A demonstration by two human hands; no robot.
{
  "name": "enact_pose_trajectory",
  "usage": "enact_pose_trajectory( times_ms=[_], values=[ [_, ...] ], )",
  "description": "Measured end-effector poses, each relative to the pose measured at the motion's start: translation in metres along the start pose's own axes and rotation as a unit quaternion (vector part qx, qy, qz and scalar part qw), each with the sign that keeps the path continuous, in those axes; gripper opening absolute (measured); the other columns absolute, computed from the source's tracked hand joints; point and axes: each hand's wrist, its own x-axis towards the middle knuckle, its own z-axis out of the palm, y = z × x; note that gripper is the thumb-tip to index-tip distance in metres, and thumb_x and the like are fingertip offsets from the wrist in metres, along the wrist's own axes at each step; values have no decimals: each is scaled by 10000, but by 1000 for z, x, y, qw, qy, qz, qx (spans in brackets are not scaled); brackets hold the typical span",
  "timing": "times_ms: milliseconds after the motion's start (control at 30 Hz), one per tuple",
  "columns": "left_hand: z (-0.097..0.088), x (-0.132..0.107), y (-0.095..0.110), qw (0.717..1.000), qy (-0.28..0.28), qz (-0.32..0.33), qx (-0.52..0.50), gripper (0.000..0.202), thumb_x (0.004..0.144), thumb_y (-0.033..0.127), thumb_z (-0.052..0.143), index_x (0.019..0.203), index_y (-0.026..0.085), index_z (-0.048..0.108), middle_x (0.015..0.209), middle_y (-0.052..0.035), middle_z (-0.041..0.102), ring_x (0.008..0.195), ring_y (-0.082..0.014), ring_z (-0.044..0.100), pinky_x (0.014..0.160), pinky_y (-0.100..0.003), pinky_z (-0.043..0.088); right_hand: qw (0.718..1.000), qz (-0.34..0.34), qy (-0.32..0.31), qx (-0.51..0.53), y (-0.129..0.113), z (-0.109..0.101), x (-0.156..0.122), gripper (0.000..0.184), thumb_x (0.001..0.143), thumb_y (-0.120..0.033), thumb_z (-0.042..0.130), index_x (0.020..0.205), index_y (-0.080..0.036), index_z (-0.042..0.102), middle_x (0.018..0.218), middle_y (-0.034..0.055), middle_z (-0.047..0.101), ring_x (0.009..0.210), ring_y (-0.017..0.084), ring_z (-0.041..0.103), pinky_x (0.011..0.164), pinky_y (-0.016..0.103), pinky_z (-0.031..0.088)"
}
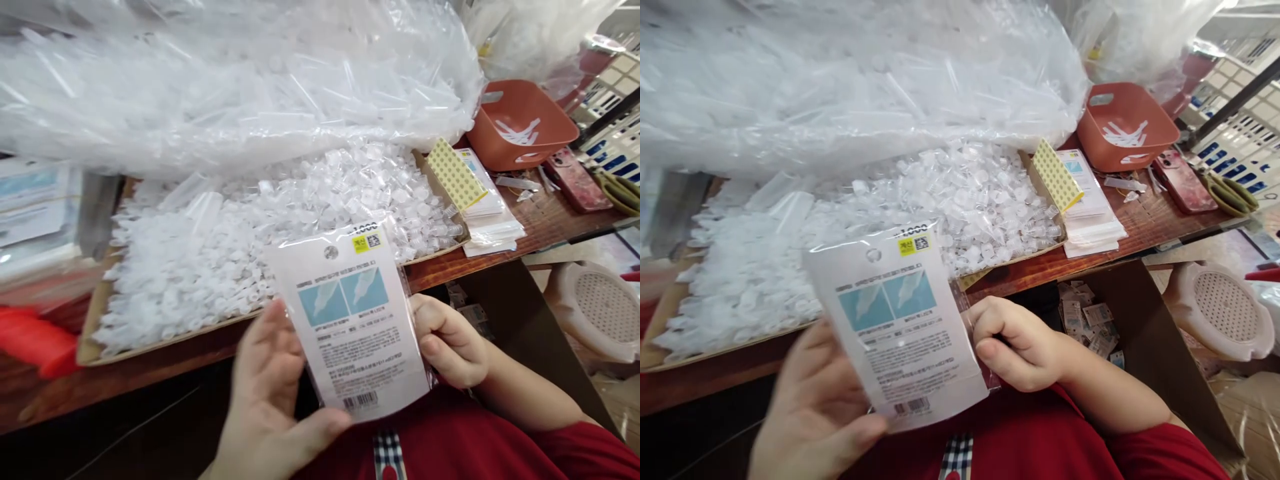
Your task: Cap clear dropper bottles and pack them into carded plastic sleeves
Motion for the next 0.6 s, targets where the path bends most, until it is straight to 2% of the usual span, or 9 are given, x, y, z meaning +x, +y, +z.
enact_pose_trajectory(
  times_ms=[67, 133, 167, 267, 433, 600],
  values=[
    [7, -4, 7, 993, -42, -89, -64, 697, 547, 333, 884, 1162, 287, 559, 1115, -39, 716, 982, -262, 694, 775, -287, 588, 999, -1, -14, -39, 0, 4, -2, 102, 979, -232, 389, 915, -219, 468, 881, 55, 536, 850, 147, 558, 746, 266, 484],
    [12, -4, 14, 979, -75, -152, -109, 560, 576, 251, 874, 1062, 253, 598, 939, -19, 767, 890, -241, 730, 751, -280, 596, 997, -2, -26, -72, 0, 8, -4, 102, 985, -232, 372, 939, -224, 462, 917, 74, 571, 893, 157, 579, 769, 278, 497],
    [13, -4, 16, 976, -80, -161, -119, 486, 583, 232, 868, 999, 239, 618, 892, -13, 773, 885, -239, 734, 765, -283, 597, 996, -4, -26, -85, 0, 9, -5, 102, 986, -233, 368, 944, -225, 460, 928, 82, 585, 906, 161, 584, 779, 284, 501],
    [13, 0, 18, 976, -86, -152, -129, 350, 595, 175, 848, 881, 223, 652, 846, 4, 780, 872, -219, 739, 786, -271, 597, 993, -9, -26, -112, 2, 10, -7, 102, 984, -227, 366, 951, -219, 462, 937, 92, 605, 915, 167, 593, 795, 294, 513],
    [7, 3, 14, 975, -97, -134, -149, 316, 633, 86, 808, 899, 214, 694, 887, 6, 798, 816, -169, 745, 750, -214, 592, 989, -22, -37, -141, 3, 11, -8, 94, 981, -227, 378, 957, -214, 467, 909, 83, 612, 889, 160, 601, 782, 284, 529],
    [1, 7, 10, 959, -146, -134, -203, 274, 696, 110, 786, 939, 223, 728, 907, -1, 801, 861, -171, 743, 784, -217, 585, 988, -4, -26, -149, 3, 12, -8, 104, 983, -228, 379, 938, -219, 473, 885, 74, 614, 861, 156, 617, 740, 265, 528]
  ],
)
